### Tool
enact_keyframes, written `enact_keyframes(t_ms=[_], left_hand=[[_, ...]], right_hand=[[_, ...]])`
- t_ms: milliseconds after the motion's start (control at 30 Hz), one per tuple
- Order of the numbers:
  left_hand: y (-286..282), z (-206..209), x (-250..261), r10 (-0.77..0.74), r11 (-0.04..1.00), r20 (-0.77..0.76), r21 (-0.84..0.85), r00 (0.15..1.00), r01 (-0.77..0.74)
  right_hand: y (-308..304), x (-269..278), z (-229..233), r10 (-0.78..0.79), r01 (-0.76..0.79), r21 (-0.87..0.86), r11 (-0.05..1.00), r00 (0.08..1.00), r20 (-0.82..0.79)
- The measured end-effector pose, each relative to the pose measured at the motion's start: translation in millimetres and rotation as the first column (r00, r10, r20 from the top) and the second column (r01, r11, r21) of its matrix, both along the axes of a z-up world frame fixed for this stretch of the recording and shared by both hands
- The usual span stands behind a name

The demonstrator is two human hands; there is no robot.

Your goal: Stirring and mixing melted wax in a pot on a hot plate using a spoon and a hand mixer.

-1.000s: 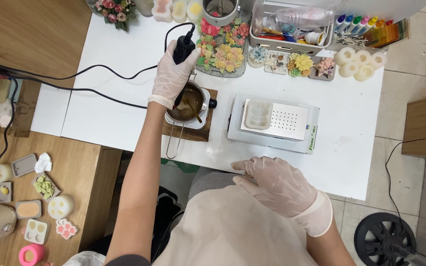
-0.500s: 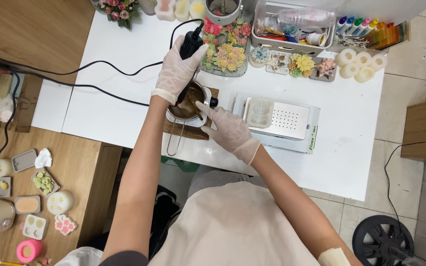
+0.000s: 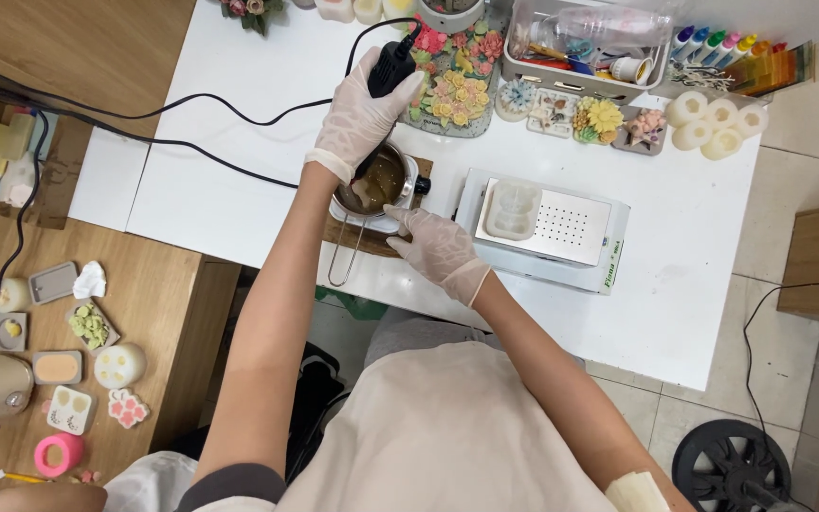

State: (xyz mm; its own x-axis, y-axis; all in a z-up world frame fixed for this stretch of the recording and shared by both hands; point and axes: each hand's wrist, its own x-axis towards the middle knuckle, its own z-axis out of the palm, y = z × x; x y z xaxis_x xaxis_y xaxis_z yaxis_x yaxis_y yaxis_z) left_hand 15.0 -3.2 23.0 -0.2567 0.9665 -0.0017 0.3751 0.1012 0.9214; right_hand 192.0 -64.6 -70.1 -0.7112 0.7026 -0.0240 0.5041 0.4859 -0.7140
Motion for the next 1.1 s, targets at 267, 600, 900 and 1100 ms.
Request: enact_keyframes(t_ms=[267,600,900,1100], left_hand=[[15.7,-27.1,-8.1,-0.082,0.993,-0.161,0.077,0.984,0.095],[25.7,-23.0,-4.1,-0.316,0.948,-0.269,-0.050,0.910,0.315],[17.8,-3.3,4.4,-0.322,0.942,-0.101,-0.132,0.941,0.308],[19.6,-9.7,1.5,-0.307,0.942,-0.145,-0.185,0.941,0.279]], right_hand=[[-0.3,0.0,-10.8,-0.008,0.010,0.056,0.998,1.000,-0.023],[2.0,0.5,-1.8,-0.009,0.008,0.016,1.000,1.000,0.024],[1.4,0.1,-3.9,-0.017,0.017,0.005,1.000,1.000,0.019],[1.1,1.1,-3.7,-0.015,0.014,0.026,1.000,1.000,0.015]])
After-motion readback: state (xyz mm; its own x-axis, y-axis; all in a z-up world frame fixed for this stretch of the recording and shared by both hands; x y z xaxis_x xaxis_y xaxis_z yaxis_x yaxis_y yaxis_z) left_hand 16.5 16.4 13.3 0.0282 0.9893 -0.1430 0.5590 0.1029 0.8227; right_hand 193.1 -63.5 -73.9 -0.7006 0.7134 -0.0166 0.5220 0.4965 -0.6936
